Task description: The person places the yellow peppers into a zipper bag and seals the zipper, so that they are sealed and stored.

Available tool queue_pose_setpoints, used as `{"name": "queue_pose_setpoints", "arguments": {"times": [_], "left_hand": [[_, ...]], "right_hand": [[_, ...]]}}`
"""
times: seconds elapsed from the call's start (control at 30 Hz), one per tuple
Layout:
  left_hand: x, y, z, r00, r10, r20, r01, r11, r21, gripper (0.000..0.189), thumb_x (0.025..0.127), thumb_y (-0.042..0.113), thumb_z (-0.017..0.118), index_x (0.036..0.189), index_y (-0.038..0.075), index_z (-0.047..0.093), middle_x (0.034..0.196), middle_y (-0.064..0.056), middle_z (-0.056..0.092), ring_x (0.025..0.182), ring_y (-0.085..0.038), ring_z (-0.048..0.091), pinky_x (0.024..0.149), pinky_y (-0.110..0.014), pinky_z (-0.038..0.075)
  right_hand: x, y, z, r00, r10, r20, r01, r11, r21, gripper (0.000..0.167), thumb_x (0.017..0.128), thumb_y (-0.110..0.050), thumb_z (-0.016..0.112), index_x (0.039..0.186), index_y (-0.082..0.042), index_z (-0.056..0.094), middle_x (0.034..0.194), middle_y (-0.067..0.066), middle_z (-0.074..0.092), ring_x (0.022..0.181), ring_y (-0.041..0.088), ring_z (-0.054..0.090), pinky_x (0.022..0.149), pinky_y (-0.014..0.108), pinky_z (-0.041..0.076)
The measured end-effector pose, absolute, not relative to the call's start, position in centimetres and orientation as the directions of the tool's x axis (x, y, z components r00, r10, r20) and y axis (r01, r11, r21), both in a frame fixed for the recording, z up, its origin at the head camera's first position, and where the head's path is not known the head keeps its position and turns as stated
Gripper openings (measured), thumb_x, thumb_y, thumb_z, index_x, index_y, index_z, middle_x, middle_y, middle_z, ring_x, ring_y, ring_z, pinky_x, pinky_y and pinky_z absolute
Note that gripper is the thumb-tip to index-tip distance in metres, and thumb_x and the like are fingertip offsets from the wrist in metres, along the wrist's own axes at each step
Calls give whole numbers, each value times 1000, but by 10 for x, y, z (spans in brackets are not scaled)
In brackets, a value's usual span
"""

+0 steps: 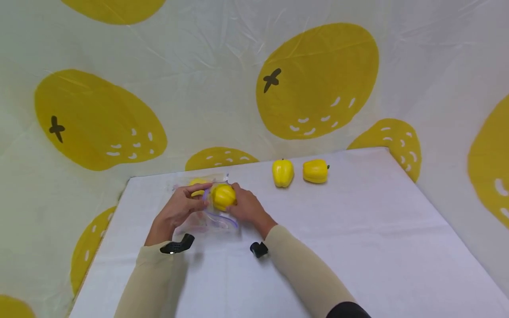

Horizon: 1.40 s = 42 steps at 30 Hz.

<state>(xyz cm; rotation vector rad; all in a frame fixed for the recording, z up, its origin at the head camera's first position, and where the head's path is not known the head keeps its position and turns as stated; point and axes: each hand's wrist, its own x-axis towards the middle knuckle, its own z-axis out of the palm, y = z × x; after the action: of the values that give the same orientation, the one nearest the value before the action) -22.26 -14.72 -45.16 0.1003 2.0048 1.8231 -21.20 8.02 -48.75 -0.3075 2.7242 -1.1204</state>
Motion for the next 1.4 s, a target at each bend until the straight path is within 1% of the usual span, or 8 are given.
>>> {"name": "queue_pose_setpoints", "arguments": {"times": [0.2,0.43,0.5,0.77,0.97,1.13,1.27,1.4], "left_hand": [[-225,-145,-454,-903,349,-252,-226,115,967,61,89,-9,70,146,10,60,160,-9,45,107,-17,66,83,-23,62],[-224,-146,-456,-910,329,-251,-228,109,968,61,89,-10,71,145,11,62,159,-7,48,98,-18,60,76,-20,60],[-224,-145,-457,-908,332,-256,-235,103,966,61,89,-10,70,145,12,62,160,-7,47,100,-18,61,76,-21,60],[-224,-142,-459,-896,371,-246,-227,93,969,60,90,-9,70,147,10,60,162,-10,43,101,-16,67,80,-22,62],[-224,-144,-459,-900,356,-250,-243,64,968,61,89,-11,70,146,7,60,161,-9,42,99,-14,68,77,-21,61],[-224,-145,-460,-893,373,-251,-256,36,966,62,89,-12,69,147,7,58,163,-9,41,99,-13,68,75,-19,60],[-223,-147,-460,-892,384,-239,-256,6,967,64,88,-13,69,148,5,56,168,-11,33,99,-11,68,73,-18,59],[-223,-149,-461,-894,390,-220,-247,-20,969,65,88,-14,68,150,2,53,169,-10,30,93,-9,66,66,-18,57]], "right_hand": [[-212,75,-483,-969,-216,-121,-86,750,-656,79,96,-38,75,162,-18,37,142,15,66,128,36,63,117,53,46],[-212,77,-479,-978,-167,-124,-37,727,-686,54,92,-32,79,134,-14,52,121,11,72,107,29,68,103,46,56],[-213,77,-480,-979,-162,-121,-36,729,-684,52,92,-33,79,133,-15,54,120,10,72,107,28,66,103,46,56],[-214,73,-485,-984,-154,-88,-60,756,-652,64,97,-38,73,154,-19,51,119,10,74,106,30,65,101,47,54],[-215,72,-488,-993,-88,-73,-15,730,-683,41,98,-30,71,133,-13,61,124,10,75,112,32,68,102,49,55],[-214,68,-486,-994,-94,-52,-42,786,-617,46,100,-34,69,142,-17,63,102,3,74,91,24,66,85,40,58],[-213,66,-482,-990,-123,-72,-58,808,-587,53,101,-35,66,151,-23,56,76,0,58,73,20,56,66,31,48],[-213,67,-481,-986,-149,-69,-77,791,-606,52,102,-31,64,152,-22,56,84,5,65,80,24,61,71,37,52]]}}
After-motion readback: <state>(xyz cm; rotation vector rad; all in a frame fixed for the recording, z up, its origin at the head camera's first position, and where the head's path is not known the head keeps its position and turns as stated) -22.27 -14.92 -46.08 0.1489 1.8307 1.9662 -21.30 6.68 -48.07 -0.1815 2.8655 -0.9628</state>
